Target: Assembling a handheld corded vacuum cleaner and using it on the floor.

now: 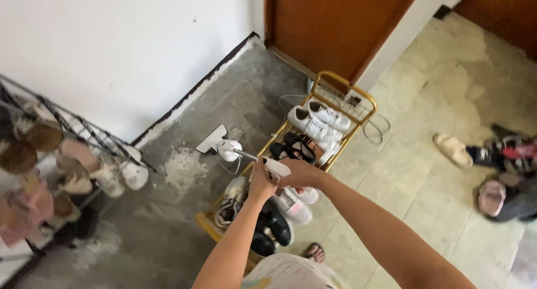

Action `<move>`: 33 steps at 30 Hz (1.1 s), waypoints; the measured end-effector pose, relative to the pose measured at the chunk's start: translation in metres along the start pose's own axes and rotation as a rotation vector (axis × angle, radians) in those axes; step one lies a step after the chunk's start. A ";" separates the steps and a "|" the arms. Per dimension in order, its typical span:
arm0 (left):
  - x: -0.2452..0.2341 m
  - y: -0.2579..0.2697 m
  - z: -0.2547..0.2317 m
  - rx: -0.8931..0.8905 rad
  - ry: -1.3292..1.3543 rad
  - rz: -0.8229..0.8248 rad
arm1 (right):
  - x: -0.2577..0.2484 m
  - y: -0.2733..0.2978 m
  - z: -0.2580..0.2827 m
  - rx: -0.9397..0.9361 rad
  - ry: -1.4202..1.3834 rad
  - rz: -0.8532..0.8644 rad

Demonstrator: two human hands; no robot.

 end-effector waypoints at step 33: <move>0.058 0.033 -0.045 -0.553 1.153 -0.032 | -0.034 -0.048 -0.125 -0.446 0.430 -0.348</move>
Point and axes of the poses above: each hand's wrist, its own y-axis away from the middle knuckle, its own x-axis out of the palm, z = x × y, the point moved 1 cm from there along -y, towards the middle knuckle, and after that the axes turned 9 degrees about -x, right-handed, at the moved point
